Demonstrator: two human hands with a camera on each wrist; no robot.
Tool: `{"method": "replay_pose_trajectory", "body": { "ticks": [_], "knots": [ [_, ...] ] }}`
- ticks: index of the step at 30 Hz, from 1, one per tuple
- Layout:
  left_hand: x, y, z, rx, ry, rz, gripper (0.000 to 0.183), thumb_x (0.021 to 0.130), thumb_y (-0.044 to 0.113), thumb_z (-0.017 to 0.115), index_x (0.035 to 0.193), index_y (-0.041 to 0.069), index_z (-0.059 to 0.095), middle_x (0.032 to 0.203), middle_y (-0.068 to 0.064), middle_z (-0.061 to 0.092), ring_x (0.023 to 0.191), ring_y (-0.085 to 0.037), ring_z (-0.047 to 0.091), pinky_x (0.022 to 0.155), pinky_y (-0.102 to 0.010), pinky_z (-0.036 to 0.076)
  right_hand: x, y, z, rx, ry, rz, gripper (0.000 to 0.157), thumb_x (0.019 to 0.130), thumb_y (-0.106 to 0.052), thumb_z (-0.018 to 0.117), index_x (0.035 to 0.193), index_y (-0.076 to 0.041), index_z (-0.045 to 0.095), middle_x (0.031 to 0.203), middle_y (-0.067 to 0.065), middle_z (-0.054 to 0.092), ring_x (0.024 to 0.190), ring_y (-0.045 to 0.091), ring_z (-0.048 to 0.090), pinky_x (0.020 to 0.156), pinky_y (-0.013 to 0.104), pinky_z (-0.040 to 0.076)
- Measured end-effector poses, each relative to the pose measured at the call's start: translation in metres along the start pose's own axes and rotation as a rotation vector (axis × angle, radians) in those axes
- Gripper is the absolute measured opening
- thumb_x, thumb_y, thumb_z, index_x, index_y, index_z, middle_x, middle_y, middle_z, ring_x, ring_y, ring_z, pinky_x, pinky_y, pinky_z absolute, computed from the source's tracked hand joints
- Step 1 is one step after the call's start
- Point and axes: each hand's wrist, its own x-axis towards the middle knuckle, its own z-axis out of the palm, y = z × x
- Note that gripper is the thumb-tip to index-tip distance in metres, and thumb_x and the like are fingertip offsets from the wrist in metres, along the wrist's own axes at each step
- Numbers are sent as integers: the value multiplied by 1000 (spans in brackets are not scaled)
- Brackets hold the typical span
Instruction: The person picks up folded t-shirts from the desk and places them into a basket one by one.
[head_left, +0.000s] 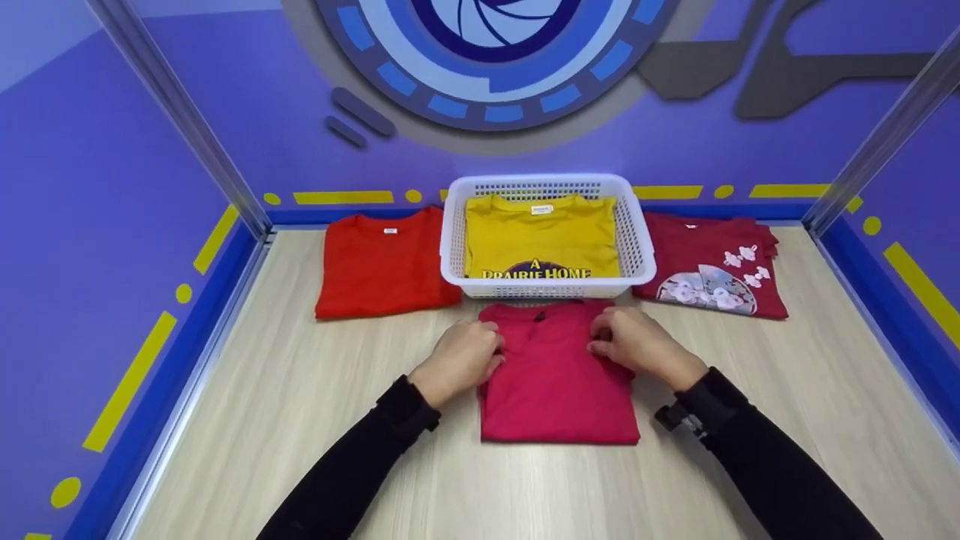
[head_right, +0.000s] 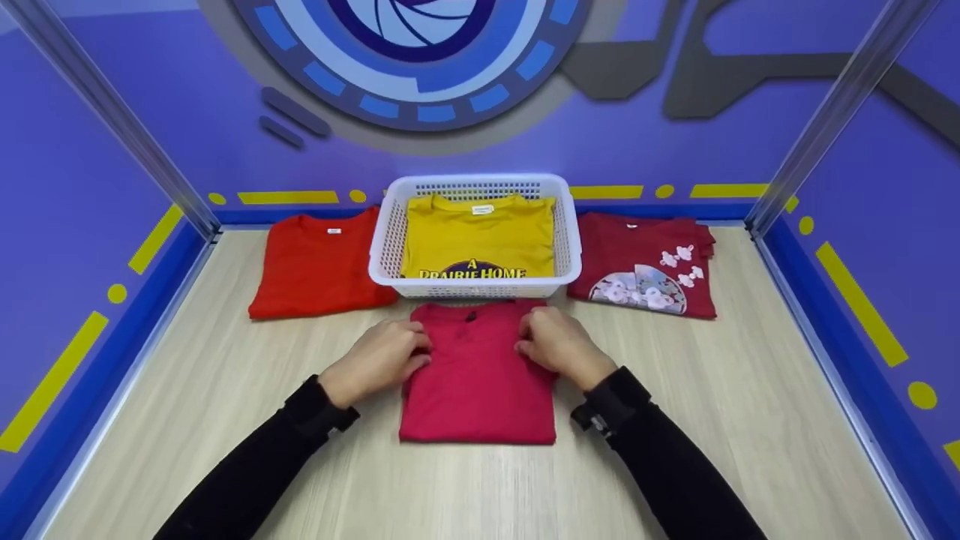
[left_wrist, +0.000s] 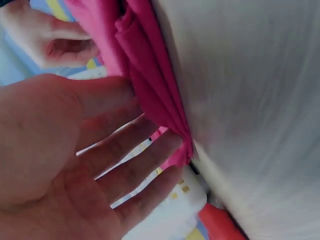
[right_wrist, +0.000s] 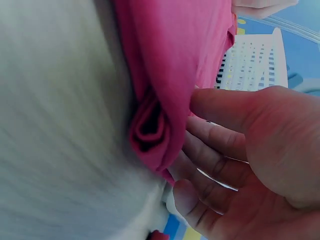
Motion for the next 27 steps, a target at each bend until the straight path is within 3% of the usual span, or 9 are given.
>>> {"method": "replay_pose_trajectory", "body": {
  "ticks": [3,6,9,13,17,23,27],
  "knots": [
    [2,-7,-4,-101,30,-41,11,102,21,79,102,13,86,96,-5,81,93,-26,77,84,-42,62,-3,8,-10,46,101,71,11,97,-16,85,101,-6,85,94,9,79,86,23,68,80,41,56],
    [7,-18,-5,-132,127,-125,11,102,17,77,104,10,86,96,-7,81,93,-29,78,83,-45,63,-5,13,-19,34,217,125,15,99,-13,81,108,-1,84,102,18,81,90,31,74,84,50,59],
    [12,-28,-4,-129,201,-224,11,102,16,77,102,8,84,94,-10,81,92,-32,78,81,-48,63,-5,16,-22,7,242,158,26,101,-15,77,120,3,82,114,25,80,97,38,75,89,57,58],
    [19,-33,4,-148,147,-288,13,103,18,77,99,6,80,91,-13,78,92,-34,78,78,-49,63,-4,17,-15,14,183,200,37,103,-19,75,133,4,77,125,28,77,107,42,73,97,60,56],
    [22,-31,11,-157,78,-287,17,103,21,77,105,4,77,98,-16,77,97,-38,77,81,-51,64,-1,17,-4,-13,172,194,39,104,-19,74,135,5,75,126,27,77,116,45,71,103,62,56],
    [26,-28,15,-163,64,-271,18,103,17,76,113,1,76,106,-18,77,104,-39,76,89,-51,64,7,15,8,-65,202,145,37,97,-16,82,128,5,77,111,23,75,99,42,72,92,59,59],
    [28,-27,13,-162,18,-248,25,105,15,73,123,-1,75,116,-20,76,112,-39,74,98,-50,62,11,12,12,-58,215,128,36,96,-11,80,127,7,76,121,27,73,105,46,72,96,61,58]
  ]
}}
